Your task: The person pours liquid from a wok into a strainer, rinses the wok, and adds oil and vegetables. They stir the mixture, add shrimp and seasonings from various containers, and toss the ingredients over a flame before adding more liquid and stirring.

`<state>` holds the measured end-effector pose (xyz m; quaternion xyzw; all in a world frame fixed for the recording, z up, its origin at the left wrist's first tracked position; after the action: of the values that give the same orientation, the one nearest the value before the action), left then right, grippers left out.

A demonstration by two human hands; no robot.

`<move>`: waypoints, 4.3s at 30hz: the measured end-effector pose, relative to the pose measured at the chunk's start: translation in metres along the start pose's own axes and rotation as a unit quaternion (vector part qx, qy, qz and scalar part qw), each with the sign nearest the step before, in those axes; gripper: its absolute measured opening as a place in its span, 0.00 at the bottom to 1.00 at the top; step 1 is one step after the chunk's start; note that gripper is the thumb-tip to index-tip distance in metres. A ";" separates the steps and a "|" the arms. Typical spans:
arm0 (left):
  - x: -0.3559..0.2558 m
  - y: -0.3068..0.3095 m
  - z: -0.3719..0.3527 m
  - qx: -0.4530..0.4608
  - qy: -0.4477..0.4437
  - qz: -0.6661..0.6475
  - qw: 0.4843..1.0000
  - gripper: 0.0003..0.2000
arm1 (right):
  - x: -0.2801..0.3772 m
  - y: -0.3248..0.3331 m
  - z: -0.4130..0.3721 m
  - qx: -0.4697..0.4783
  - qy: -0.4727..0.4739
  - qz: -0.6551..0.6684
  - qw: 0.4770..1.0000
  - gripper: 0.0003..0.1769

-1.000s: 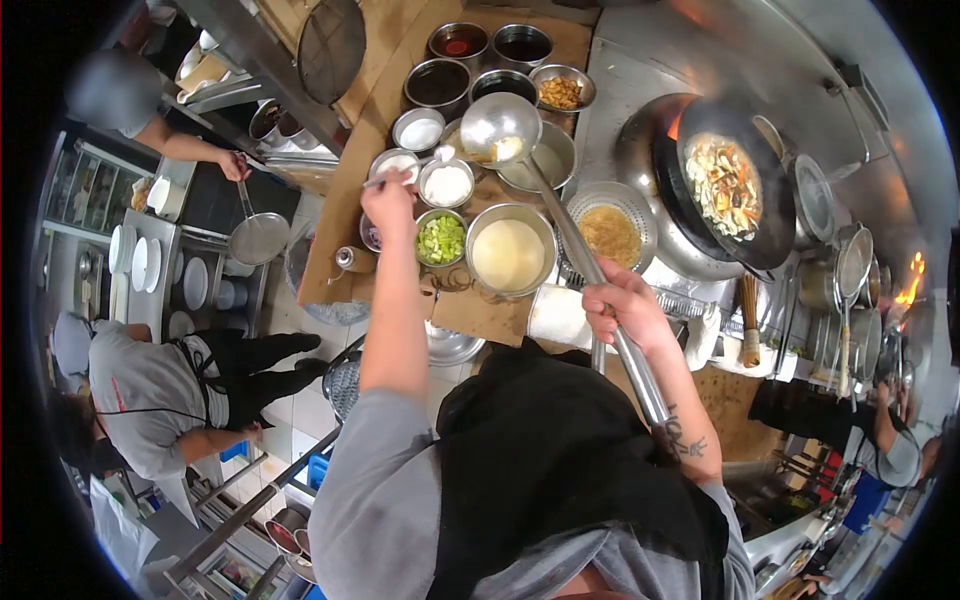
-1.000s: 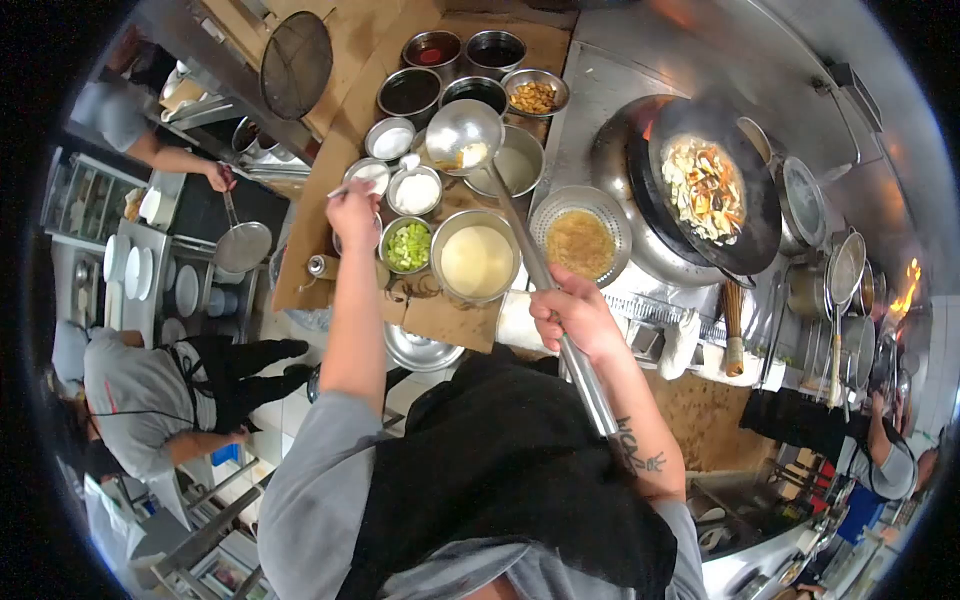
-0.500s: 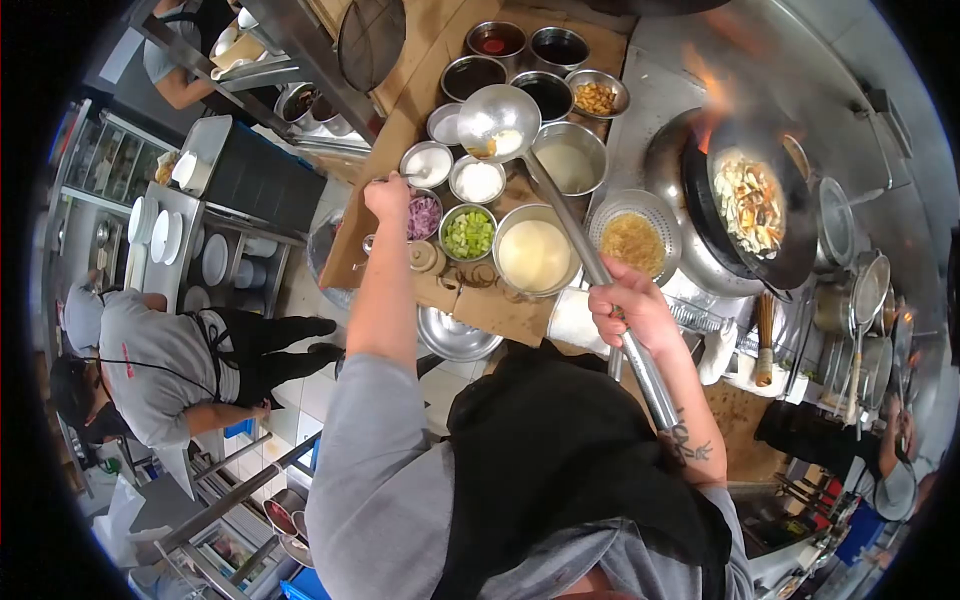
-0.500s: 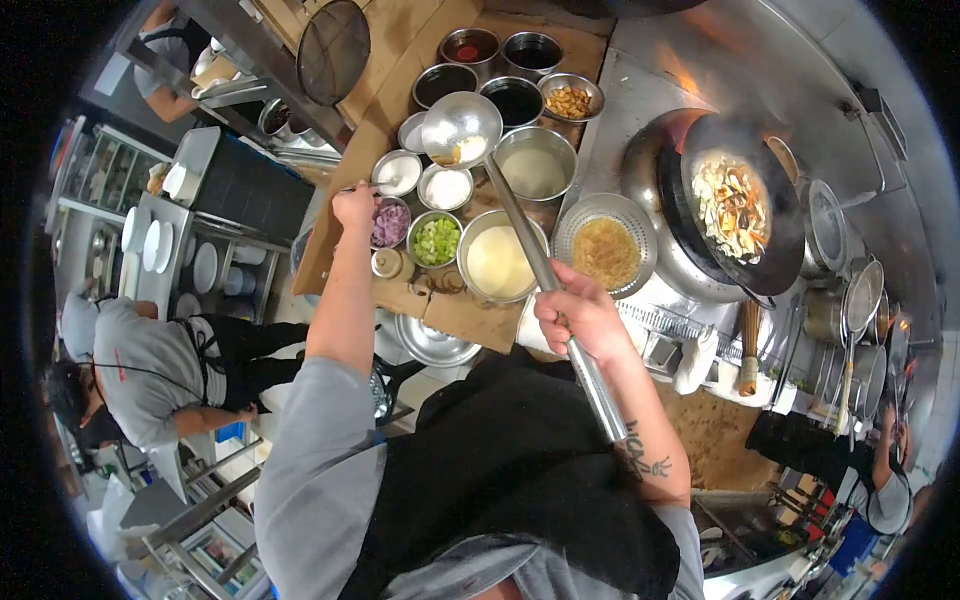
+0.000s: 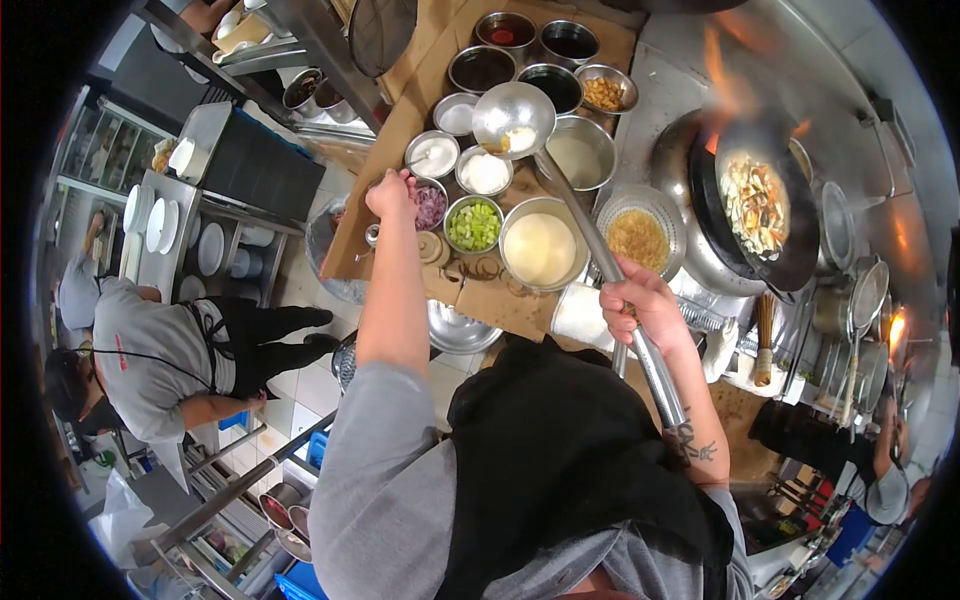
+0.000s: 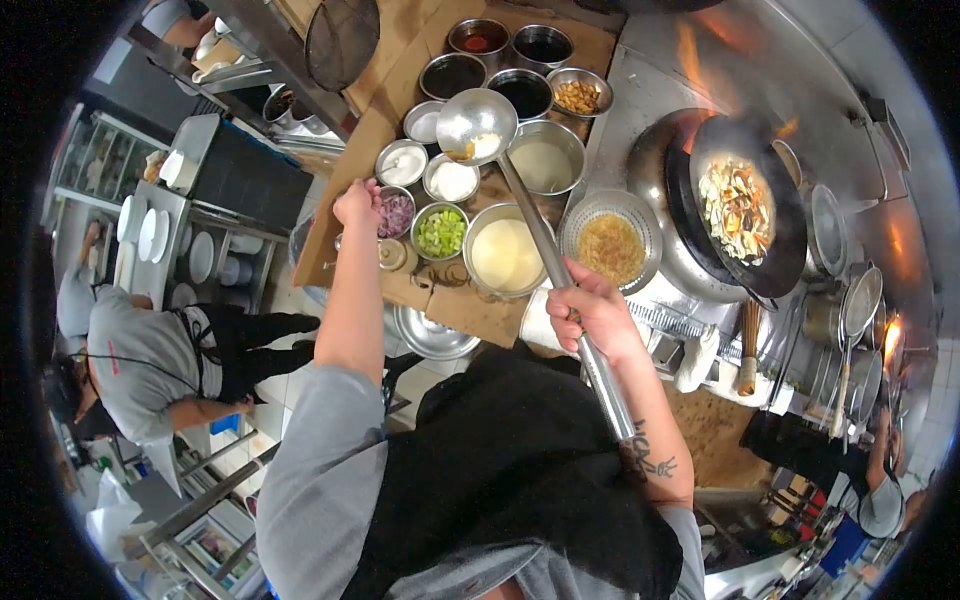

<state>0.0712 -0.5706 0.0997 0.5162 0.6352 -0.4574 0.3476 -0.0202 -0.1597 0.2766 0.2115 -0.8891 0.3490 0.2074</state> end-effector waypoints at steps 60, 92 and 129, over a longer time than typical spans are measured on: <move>-0.092 0.011 -0.353 0.228 -0.439 0.236 0.836 0.26 | 0.073 0.417 -0.204 0.020 0.088 0.319 0.944 0.17; 0.106 -0.421 -0.674 0.459 -0.551 0.695 0.048 0.34 | 0.025 0.428 -0.339 -0.045 0.172 0.090 0.980 0.29; -0.052 -0.115 -0.484 0.375 -0.396 0.330 0.771 0.33 | 0.074 0.479 -0.223 -0.289 0.140 -0.192 0.927 0.27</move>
<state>-0.0145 -0.1391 0.3374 0.5567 0.0104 -0.6801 0.4768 -0.2809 0.3012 0.2091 0.2585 -0.8557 0.0560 0.4448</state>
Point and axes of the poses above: each hand's wrist, its own z-axis towards the middle knuckle, its own y-axis out of the back of the hand, x = y × z, the point moved 8 cm from there along z, towards the middle knuckle, and after that the axes turned 12 degrees about -y, right-handed, at the moved point
